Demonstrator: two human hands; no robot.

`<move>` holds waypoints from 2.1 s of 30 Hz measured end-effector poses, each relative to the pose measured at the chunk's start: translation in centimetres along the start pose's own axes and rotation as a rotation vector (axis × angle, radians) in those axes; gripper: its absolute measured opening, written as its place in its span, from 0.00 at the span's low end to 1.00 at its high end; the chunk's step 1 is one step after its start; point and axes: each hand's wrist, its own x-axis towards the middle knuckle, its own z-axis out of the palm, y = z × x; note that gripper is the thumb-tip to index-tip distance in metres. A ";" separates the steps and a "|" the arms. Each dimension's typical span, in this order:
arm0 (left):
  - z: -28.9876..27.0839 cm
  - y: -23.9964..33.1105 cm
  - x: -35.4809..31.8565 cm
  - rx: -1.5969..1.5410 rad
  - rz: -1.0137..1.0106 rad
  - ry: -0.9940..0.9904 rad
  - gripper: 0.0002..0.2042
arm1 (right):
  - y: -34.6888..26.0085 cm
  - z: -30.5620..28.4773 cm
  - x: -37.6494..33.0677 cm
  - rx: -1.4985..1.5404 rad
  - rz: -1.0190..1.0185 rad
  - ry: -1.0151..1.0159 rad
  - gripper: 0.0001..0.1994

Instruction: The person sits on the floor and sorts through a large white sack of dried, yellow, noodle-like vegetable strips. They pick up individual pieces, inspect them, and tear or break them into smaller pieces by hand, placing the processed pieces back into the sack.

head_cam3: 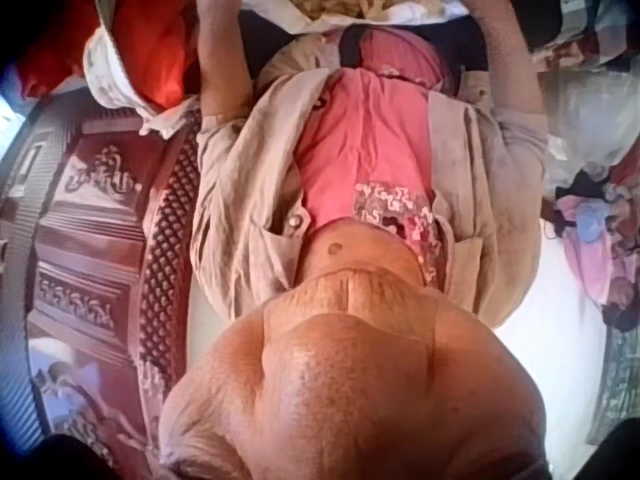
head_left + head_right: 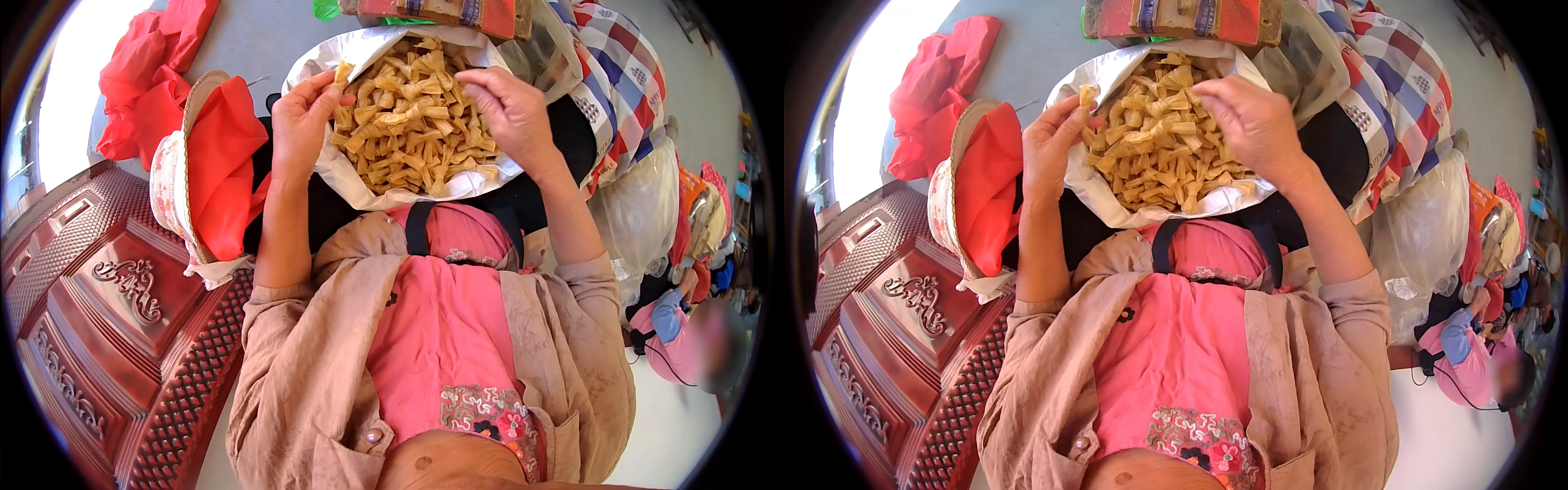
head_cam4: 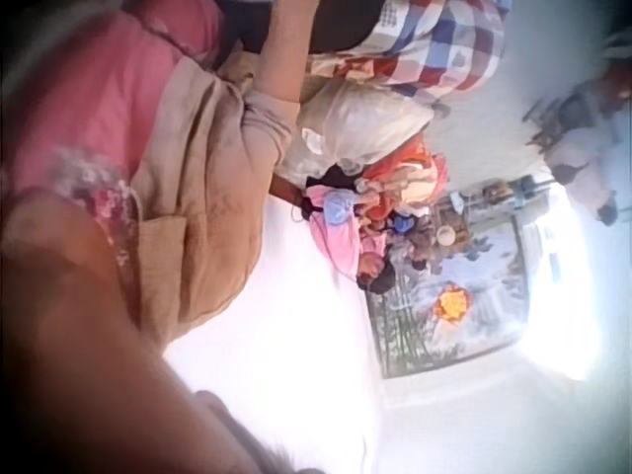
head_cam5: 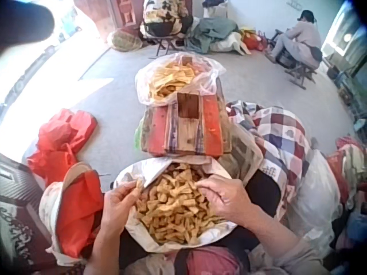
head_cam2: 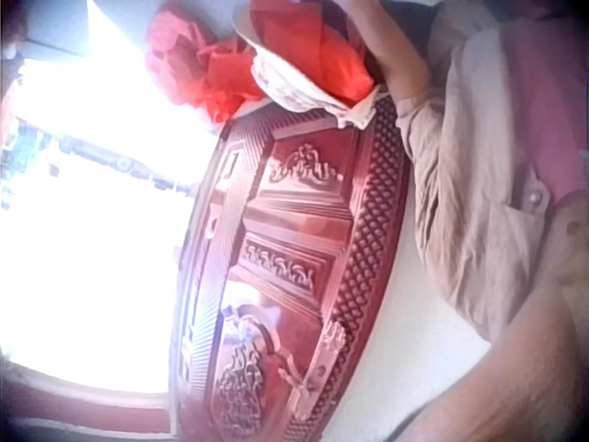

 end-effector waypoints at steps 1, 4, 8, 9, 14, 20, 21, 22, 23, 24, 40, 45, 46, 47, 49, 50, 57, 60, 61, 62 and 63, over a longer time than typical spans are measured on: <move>-0.2 -1.2 0.1 0.070 0.050 -0.006 0.14 | -0.7 0.9 0.0 -0.032 -0.071 -0.056 0.10; 0.4 -0.5 -0.6 0.194 0.046 -0.020 0.14 | -2.4 3.0 0.3 -0.135 -0.239 -0.181 0.09; 0.8 1.1 -1.3 0.341 0.106 0.036 0.12 | -2.6 5.3 0.6 -0.348 -0.292 -0.289 0.10; 0.9 1.3 -1.5 0.389 0.178 0.047 0.11 | -2.1 5.7 0.6 -0.392 -0.287 -0.301 0.10; 1.5 2.1 -2.8 0.513 0.320 -0.037 0.08 | -1.2 4.9 0.9 -0.232 -0.169 -0.272 0.07; 3.9 3.7 -3.5 0.306 0.351 -0.233 0.16 | -1.6 2.3 1.2 0.611 0.372 -0.423 0.07; 4.3 3.8 -3.4 0.274 0.347 -0.252 0.15 | -1.4 2.2 1.2 0.678 0.377 -0.425 0.08; 4.6 4.0 -3.2 0.245 0.342 -0.272 0.15 | -1.3 2.1 1.2 0.747 0.382 -0.427 0.08; 4.6 4.3 -3.0 0.288 0.353 -0.296 0.14 | -1.2 2.0 1.2 0.725 0.355 -0.430 0.08; 4.6 4.8 -2.7 0.331 0.365 -0.321 0.14 | -1.1 1.8 1.2 0.702 0.329 -0.432 0.08; 0.8 5.8 -0.9 -0.312 0.093 -0.063 0.03 | -1.3 -1.8 -0.3 0.333 0.225 -0.301 0.07; 3.5 5.8 -2.0 -0.231 0.070 -0.222 0.03 | -1.5 -0.6 -0.2 0.577 0.345 -0.351 0.08; 4.0 5.6 -2.0 -0.238 0.057 -0.238 0.03 | -1.7 -0.5 -0.2 0.578 0.351 -0.361 0.08; 4.5 5.4 -1.9 -0.245 0.044 -0.253 0.03 | -1.9 -0.5 -0.2 0.578 0.357 -0.370 0.09; 5.0 5.3 -1.9 -0.180 0.029 -0.308 0.04 | -2.1 -0.5 -0.2 0.581 0.347 -0.379 0.09; 5.3 5.2 -2.1 -0.160 0.035 -0.330 0.04 | -2.2 -0.5 -0.2 0.582 0.331 -0.378 0.09; 6.5 4.0 -2.5 0.364 0.524 -0.250 0.04 | -2.8 -0.1 -0.2 0.433 0.224 -0.389 0.09; 6.4 3.2 -1.8 0.741 0.795 0.013 0.02 | -3.9 -0.5 -0.2 0.459 0.273 -0.364 0.08; 5.3 2.4 -0.7 0.811 0.757 0.139 0.03 | -4.6 -0.8 -0.5 0.525 0.196 -0.377 0.09; 4.0 1.6 -0.1 0.878 0.714 0.265 0.03 | -5.5 -1.3 -1.2 0.592 0.120 -0.391 0.10; 1.9 1.1 0.5 0.548 0.493 0.318 0.04 | -5.8 -1.7 -1.7 0.655 0.041 -0.400 0.11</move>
